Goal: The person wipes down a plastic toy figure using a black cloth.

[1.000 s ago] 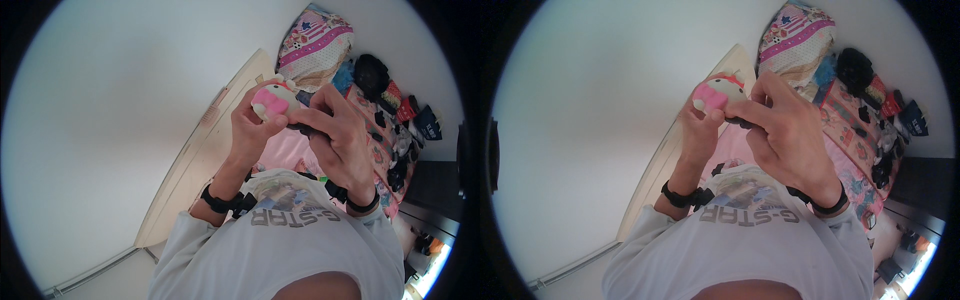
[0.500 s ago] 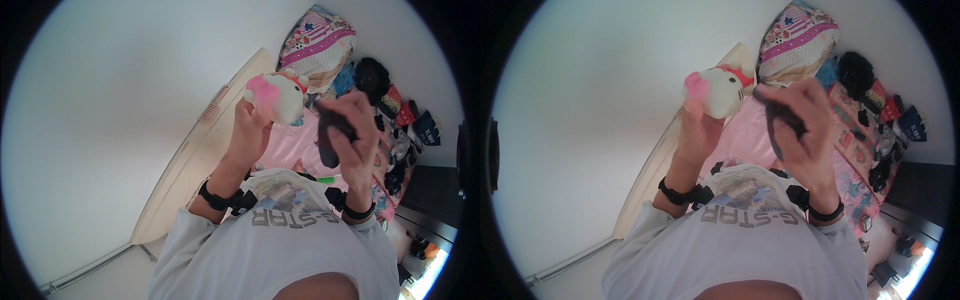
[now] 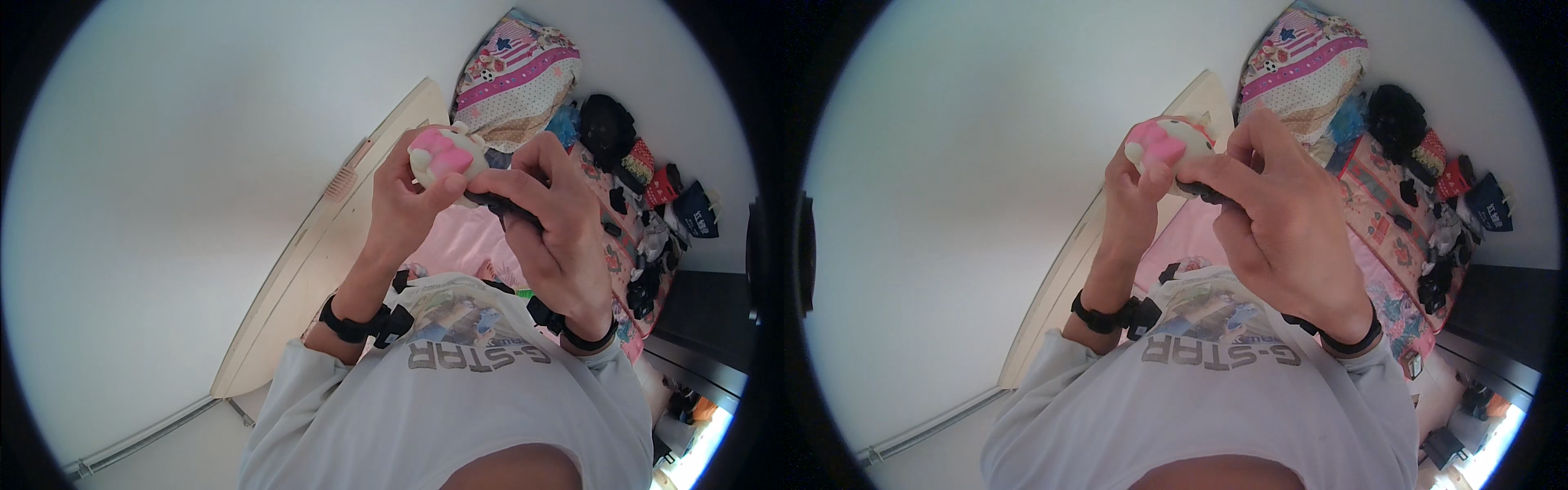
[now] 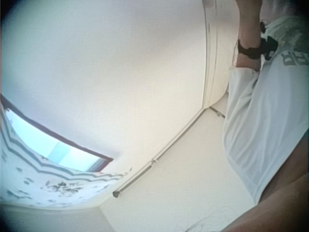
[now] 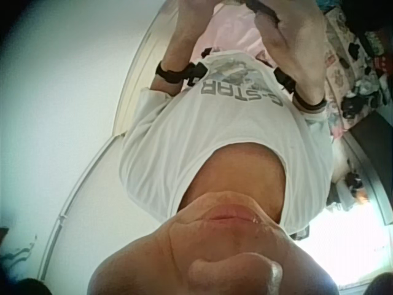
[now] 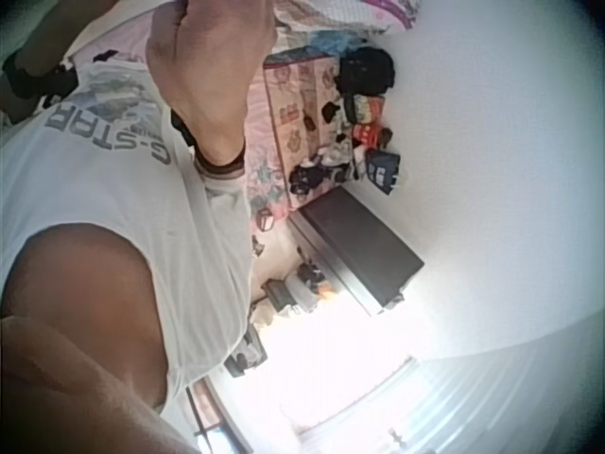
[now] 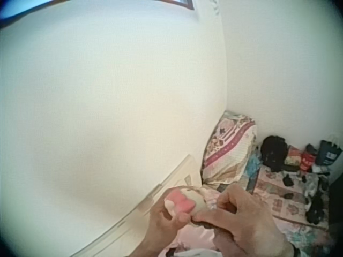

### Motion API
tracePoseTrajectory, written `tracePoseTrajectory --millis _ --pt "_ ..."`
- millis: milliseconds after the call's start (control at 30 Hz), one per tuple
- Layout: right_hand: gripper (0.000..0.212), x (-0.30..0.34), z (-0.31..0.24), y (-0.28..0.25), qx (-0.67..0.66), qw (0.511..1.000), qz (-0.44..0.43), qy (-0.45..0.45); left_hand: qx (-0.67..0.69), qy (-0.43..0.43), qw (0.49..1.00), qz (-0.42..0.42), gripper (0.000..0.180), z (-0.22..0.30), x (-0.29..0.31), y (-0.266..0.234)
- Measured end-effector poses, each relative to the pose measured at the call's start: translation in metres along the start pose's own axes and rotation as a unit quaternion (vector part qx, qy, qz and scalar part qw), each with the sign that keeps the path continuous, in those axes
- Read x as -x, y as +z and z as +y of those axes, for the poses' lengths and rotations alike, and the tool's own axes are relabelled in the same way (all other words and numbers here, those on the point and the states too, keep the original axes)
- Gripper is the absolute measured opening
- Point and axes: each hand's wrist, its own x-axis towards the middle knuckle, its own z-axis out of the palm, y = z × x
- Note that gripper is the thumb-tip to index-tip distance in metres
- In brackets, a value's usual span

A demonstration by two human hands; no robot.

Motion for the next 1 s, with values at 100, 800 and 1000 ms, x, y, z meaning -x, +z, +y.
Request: tracePoseTrajectory --millis 100,800,1000 --pt "0.043 0.001 0.000 0.001 -0.001 1.000 0.008 -0.012 -0.003 -0.017 1.000 0.017 0.063 0.001 0.004 0.003" --pt "0.036 0.000 -0.004 -0.004 -0.078 0.993 0.086 0.021 0.100 0.033 0.994 -0.011 0.070 -0.004 -0.002 0.011" --pt "0.035 -0.006 -0.002 -0.003 -0.009 1.000 0.025 -0.001 0.038 0.024 0.999 -0.002 0.071 -0.009 -0.002 0.008"
